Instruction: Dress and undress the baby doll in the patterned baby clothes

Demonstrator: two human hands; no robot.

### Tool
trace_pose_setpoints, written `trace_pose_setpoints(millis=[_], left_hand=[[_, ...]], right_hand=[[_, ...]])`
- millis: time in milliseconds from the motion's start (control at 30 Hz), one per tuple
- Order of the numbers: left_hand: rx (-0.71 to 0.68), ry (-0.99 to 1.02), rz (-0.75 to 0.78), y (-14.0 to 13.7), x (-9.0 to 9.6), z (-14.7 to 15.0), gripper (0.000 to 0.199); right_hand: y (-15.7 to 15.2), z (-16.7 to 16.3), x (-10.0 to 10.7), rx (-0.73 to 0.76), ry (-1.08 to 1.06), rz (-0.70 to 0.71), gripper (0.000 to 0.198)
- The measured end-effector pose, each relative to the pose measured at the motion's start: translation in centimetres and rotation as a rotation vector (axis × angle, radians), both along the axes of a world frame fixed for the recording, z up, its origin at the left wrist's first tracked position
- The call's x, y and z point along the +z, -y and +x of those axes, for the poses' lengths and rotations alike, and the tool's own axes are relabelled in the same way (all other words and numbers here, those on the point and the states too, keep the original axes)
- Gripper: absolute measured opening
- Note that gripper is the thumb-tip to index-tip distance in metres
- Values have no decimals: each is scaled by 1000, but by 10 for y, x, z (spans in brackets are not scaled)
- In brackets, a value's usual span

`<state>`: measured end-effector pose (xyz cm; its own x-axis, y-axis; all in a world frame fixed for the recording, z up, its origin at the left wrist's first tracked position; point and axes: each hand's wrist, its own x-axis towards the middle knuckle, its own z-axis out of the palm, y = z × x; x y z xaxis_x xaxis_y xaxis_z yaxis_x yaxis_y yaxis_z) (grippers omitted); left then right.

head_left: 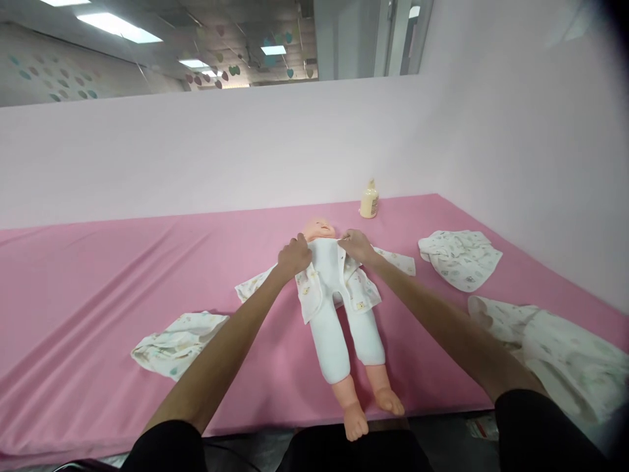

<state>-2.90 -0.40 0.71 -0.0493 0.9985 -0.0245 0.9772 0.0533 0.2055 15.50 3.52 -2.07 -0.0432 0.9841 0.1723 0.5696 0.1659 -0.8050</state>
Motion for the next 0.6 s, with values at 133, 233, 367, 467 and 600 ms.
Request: trace_pose_setpoints(millis=[133,233,367,467,600], left_hand=[[-25,-162,-77,1,-5,-17,36],[-3,-319,45,5,-13,-23,50],[-73,-402,185,1,-22,-22,58],[-150,-405,280,-8,-25,-25,53],[-71,-199,289,-22,-21,-28,38]], right_hand=[[-6,-7,-6,-15,-71,20,8],[-9,-9,-9,-12,-108,22,9],[-11,-10,-13,7,-140,21,9],[-12,-10,-15,13,-164,19,9],[-11,-11,-14,29,-198,9,8]])
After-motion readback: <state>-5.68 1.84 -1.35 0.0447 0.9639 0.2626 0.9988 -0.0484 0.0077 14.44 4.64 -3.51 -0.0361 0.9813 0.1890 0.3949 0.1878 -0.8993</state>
